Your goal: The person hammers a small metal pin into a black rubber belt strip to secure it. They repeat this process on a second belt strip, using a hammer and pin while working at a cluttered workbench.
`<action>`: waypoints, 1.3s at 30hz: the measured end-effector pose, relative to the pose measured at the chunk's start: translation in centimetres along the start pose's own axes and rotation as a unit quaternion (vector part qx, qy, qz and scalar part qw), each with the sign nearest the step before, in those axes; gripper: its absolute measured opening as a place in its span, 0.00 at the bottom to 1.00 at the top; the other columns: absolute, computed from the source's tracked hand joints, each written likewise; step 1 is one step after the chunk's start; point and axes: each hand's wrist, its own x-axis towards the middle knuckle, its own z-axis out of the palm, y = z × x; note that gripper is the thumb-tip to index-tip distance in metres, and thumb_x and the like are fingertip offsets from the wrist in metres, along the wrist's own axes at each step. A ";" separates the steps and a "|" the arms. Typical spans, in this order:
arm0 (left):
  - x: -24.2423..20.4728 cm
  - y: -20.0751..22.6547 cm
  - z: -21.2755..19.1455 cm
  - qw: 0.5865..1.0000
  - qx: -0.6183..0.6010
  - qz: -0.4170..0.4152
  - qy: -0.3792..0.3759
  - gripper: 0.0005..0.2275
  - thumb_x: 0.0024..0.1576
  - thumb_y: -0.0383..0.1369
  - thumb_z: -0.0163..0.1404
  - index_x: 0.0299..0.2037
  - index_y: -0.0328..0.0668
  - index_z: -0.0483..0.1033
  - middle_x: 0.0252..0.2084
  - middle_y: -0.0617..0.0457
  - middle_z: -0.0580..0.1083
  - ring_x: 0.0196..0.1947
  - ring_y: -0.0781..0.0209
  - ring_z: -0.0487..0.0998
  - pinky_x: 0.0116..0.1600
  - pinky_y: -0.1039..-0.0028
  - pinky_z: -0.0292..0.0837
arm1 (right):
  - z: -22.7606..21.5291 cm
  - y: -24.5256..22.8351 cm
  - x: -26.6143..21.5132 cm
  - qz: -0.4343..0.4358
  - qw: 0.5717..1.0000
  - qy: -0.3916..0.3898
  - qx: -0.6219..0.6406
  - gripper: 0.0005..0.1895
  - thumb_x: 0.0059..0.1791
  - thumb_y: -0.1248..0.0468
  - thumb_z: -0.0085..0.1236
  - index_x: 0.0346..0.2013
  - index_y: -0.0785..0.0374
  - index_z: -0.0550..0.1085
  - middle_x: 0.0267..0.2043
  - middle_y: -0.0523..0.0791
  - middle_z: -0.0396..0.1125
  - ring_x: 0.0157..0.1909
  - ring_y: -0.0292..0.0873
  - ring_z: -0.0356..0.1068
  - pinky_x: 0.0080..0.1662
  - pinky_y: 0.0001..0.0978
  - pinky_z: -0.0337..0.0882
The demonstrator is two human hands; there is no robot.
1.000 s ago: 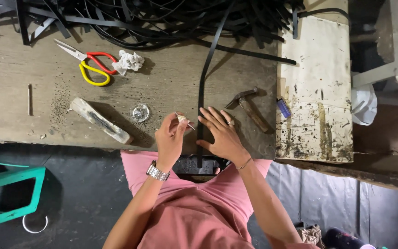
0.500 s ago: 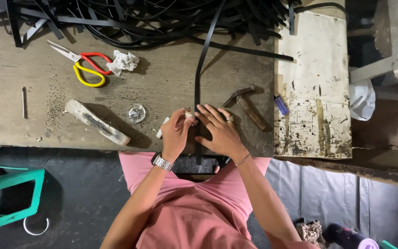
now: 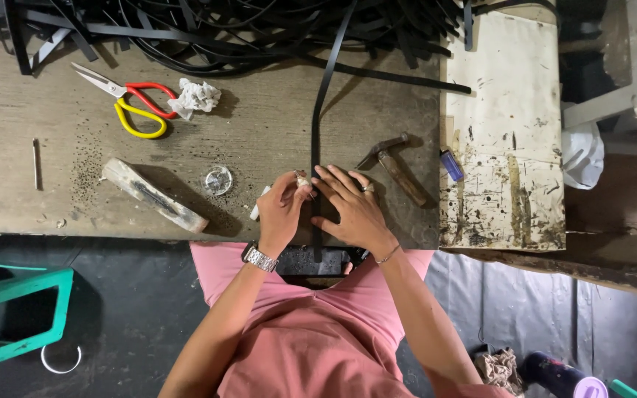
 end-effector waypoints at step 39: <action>0.3 0.1 -0.3 0.985 0.034 0.111 -0.129 0.08 0.59 0.30 0.58 0.46 0.42 0.82 0.35 0.45 0.81 0.39 0.46 0.84 0.46 0.62 0.79 | -1.0 5.9 -4.8 0.290 0.939 0.164 0.090 0.20 0.59 0.58 0.46 0.54 0.76 0.67 0.41 0.63 0.67 0.42 0.68 0.71 0.40 0.59 0.71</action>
